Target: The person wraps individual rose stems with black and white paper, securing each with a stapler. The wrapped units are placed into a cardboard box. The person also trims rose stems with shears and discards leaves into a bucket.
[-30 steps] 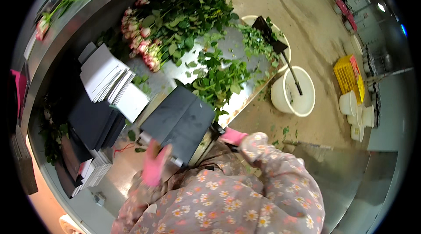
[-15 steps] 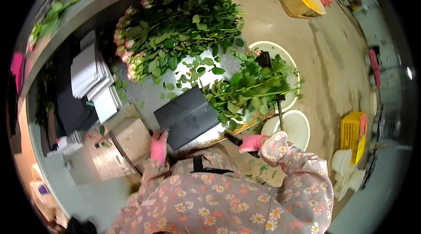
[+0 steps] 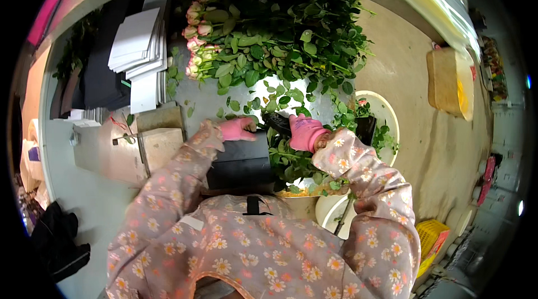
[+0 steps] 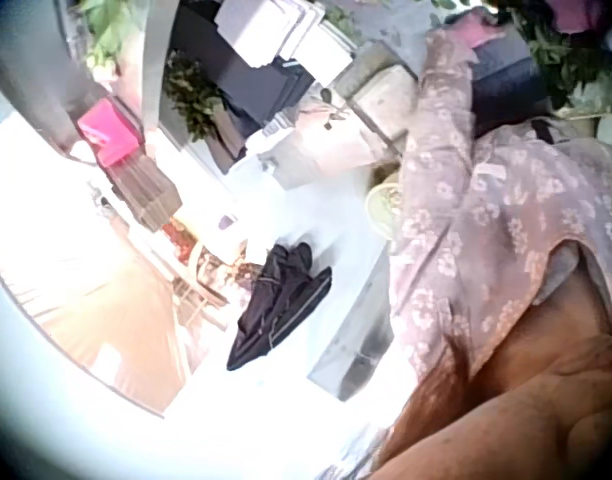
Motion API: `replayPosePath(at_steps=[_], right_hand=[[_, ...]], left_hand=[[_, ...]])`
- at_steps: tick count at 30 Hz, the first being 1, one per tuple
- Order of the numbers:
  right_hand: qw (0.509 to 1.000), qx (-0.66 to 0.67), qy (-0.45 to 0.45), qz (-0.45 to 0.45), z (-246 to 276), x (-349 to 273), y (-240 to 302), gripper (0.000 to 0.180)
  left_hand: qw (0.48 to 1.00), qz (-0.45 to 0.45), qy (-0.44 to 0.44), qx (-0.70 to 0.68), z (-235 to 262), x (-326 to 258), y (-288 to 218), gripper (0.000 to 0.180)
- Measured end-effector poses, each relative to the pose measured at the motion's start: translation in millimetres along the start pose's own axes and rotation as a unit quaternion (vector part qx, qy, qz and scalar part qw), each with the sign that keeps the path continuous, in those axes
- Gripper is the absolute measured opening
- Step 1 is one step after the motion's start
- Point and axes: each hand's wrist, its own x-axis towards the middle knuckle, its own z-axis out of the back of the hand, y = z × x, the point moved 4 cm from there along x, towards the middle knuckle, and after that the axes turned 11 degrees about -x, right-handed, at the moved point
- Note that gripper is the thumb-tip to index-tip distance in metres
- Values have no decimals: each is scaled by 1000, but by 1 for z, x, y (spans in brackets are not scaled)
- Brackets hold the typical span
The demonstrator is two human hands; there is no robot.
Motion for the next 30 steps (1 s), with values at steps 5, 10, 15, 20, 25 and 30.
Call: replayPosePath(at_steps=[5,10,15,20,25,30], right_hand=[[993,-51,31,97,-1,-1,-6,53],[976,-125,6,177,-18,23,-7,68],[952,-143,7,270,-34,34,-15,69],[912,-217,-15,348,-13,25,-3,64],[870,-297,-3,394,-5,30,17,53],[895,-275,-30,349,-38,67,0,45]], left_hand=[[989,-127,68,-27,-39,-20,-3,46],[990,-130,7,-56,-46,-14,-4,35],[986,-139,-86,-36,-47,-17,2,32],[983,-125,-124,-60,-50,-19,-8,31],[979,-143,-144,-14,-56,-18,-12,31],[978,-104,-161,76,-58,-14,-17,31]])
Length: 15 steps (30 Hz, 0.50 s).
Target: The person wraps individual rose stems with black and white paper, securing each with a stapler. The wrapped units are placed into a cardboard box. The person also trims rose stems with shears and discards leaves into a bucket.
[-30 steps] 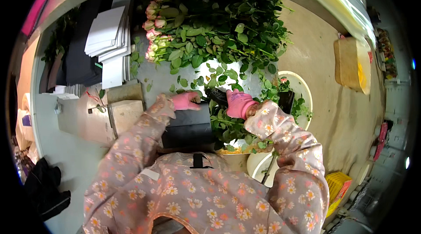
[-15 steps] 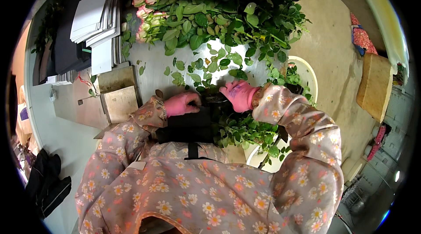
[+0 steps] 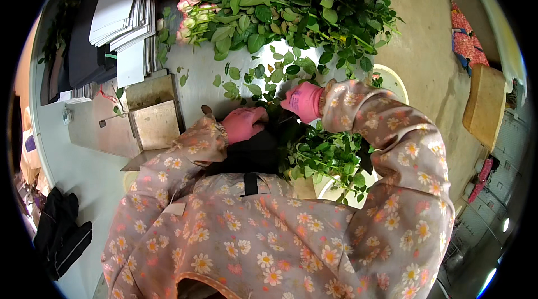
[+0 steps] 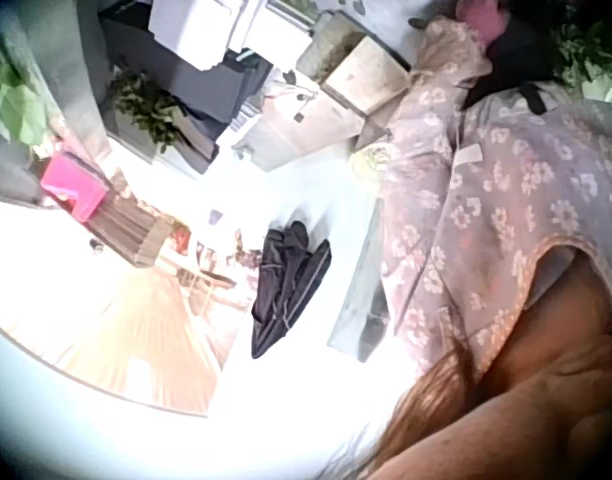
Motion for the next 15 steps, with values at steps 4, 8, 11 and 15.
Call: replayPosePath(at_steps=[4,8,11,15], right_hand=[[989,70,54,-117,9,-8,-25,49],[919,211,114,-313,27,-49,-18,52],[897,296,71,-321,45,-86,51,44],[880,411,154,-183,-4,-78,167,39]], left_hand=[[959,-72,-274,-12,43,-44,-61,32],[733,203,-135,-635,-74,-135,41,31],[549,288,-131,-774,-95,-124,43,37],[618,237,-236,-711,-120,-69,42,42]])
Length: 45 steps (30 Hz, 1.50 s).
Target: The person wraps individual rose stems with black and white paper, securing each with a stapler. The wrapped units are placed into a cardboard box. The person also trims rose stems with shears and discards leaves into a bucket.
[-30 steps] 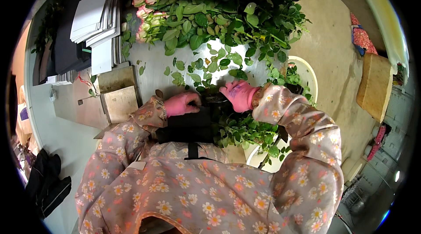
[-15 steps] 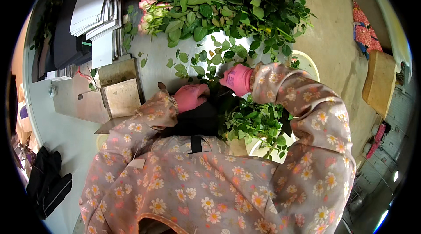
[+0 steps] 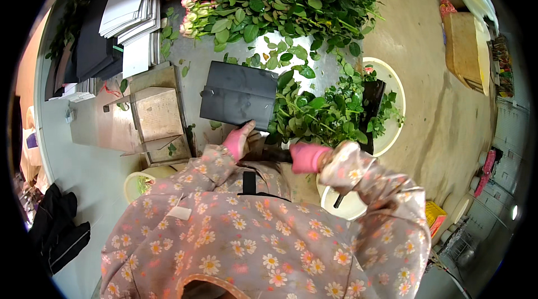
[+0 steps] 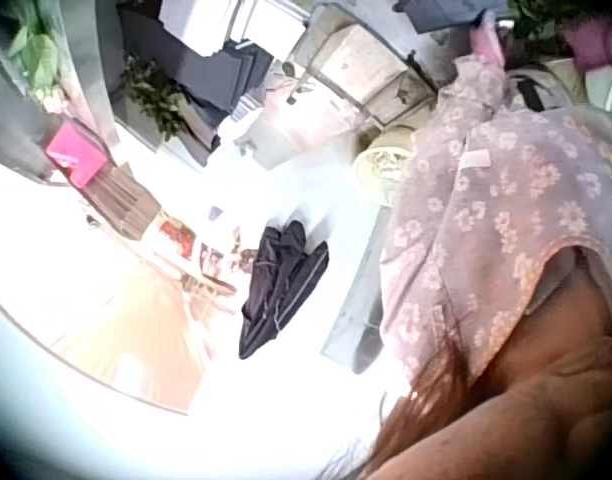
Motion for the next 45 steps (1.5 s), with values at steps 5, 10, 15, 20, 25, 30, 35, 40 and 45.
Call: replayPosePath(at_steps=[5,10,15,20,25,30,35,40,45], right_hand=[[989,87,122,-7,-52,38,16,42],[916,392,-70,51,-57,85,-27,36],[929,330,141,89,-53,48,6,31],[846,524,-79,-59,-83,76,-9,23],[892,431,-132,-17,-102,65,29,57],[873,448,-188,-48,-71,63,56,75],[859,446,-224,-114,-75,87,61,71],[902,311,-251,-164,-73,103,60,64],[957,278,-48,-73,-56,82,132,69]], left_hand=[[992,-79,-61,75,9,16,13,33],[986,-164,3,10,17,14,23,38],[988,-146,13,-49,20,6,13,42],[961,-189,54,-196,14,11,10,28],[950,-221,32,-219,29,19,7,17],[973,-214,-32,-86,41,19,4,11],[967,-250,-50,25,42,23,2,12],[989,-137,32,44,59,27,-2,27],[946,-169,157,228,72,-103,-78,27]])
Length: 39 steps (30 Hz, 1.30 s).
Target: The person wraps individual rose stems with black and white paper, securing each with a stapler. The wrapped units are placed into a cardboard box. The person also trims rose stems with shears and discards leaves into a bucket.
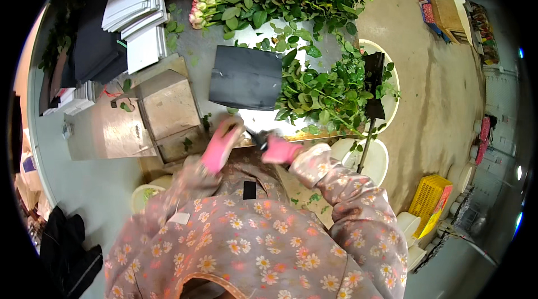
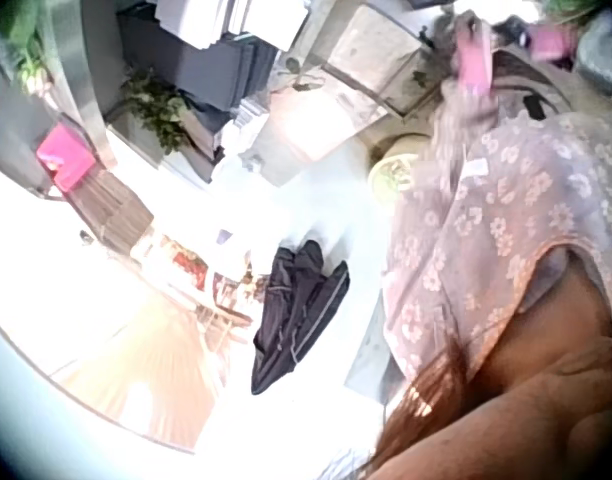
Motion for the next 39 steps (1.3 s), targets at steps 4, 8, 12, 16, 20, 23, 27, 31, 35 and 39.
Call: replayPosePath(at_steps=[4,8,12,16,20,23,27,31,35,39], right_hand=[[942,-99,112,300,-76,20,199,42],[927,-104,32,358,-148,109,370,40],[950,-59,-84,296,-155,182,450,39],[947,-15,-117,300,-146,176,424,38],[939,115,-71,316,-124,103,267,39],[904,365,-140,174,-94,47,86,39],[597,680,-425,19,-47,-40,-127,30],[407,786,-433,171,-4,-53,-206,32],[343,853,-356,163,45,-36,-239,29],[514,679,-463,244,70,15,-273,26]], left_hand=[[997,-38,67,-22,34,-128,-121,28],[993,-108,-52,-24,105,-208,-157,33],[981,-169,-99,-9,136,-242,-181,29],[980,-177,-72,47,136,-227,-165,36],[957,-146,155,196,56,-155,-146,34],[898,-194,210,335,-22,-74,-110,55],[686,-389,276,550,-173,63,-64,78],[532,-327,326,710,-250,162,14,102],[494,-159,326,790,-263,204,55,122],[375,-188,248,873,-279,198,76,122]])
